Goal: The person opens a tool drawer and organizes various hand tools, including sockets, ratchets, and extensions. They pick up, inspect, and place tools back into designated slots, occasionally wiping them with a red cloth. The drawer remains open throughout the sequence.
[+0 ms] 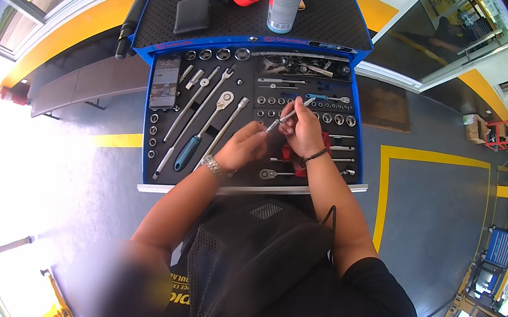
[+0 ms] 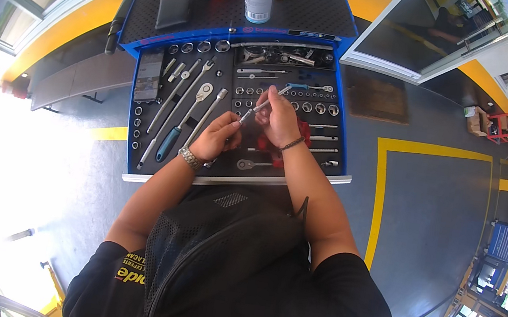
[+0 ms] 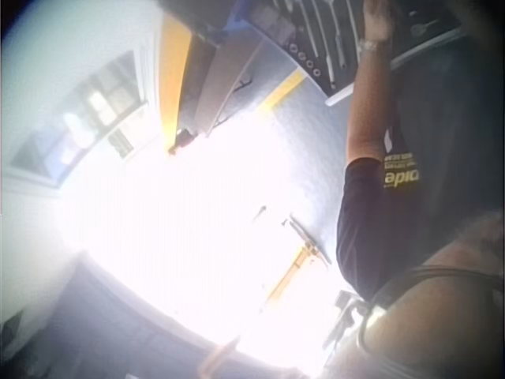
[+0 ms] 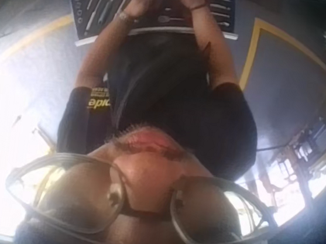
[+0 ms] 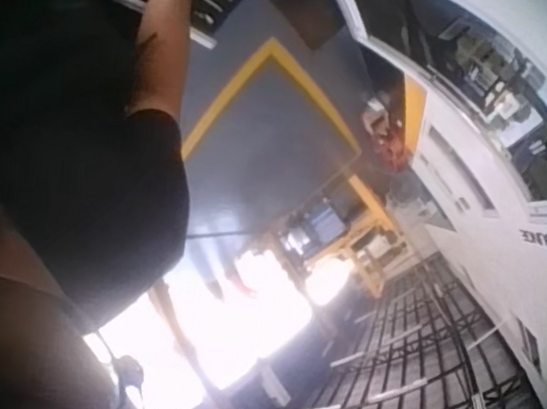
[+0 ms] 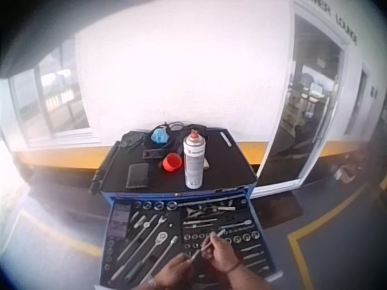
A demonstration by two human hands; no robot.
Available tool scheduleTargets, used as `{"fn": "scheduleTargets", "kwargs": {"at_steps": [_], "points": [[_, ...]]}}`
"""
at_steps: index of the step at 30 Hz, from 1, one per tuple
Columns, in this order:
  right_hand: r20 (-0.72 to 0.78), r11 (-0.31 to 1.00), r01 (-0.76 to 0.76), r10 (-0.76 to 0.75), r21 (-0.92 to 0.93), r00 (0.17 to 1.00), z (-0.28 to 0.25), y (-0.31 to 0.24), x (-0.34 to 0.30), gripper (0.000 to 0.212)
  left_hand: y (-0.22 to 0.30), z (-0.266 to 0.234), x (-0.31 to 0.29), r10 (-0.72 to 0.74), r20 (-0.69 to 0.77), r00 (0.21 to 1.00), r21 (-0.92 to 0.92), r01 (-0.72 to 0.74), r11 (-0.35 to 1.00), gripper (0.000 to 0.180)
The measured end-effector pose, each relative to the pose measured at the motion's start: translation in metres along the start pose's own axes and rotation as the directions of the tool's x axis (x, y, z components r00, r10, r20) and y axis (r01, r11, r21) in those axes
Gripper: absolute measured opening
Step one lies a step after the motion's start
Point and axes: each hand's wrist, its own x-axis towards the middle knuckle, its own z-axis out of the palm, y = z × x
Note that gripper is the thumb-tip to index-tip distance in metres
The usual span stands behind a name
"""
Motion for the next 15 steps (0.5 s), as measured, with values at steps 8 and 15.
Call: {"fn": "scheduleTargets", "kwargs": {"at_steps": [8, 15], "points": [[-0.084, 0.979, 0.034, -0.052, -0.199, 0.995, 0.006, 0.007, 0.0, 0.046, -0.014, -0.002, 0.002, 0.049, -0.016, 0.999, 0.093, -0.048, 0.995, 0.016], [-0.108, 0.917, 0.004, -0.052, -0.4, 0.993, 0.008, 0.01, -0.001, 0.051, -0.019, 0.009, -0.003, 0.173, -0.06, 0.983, 0.442, -0.129, 0.888, 0.015]]}}
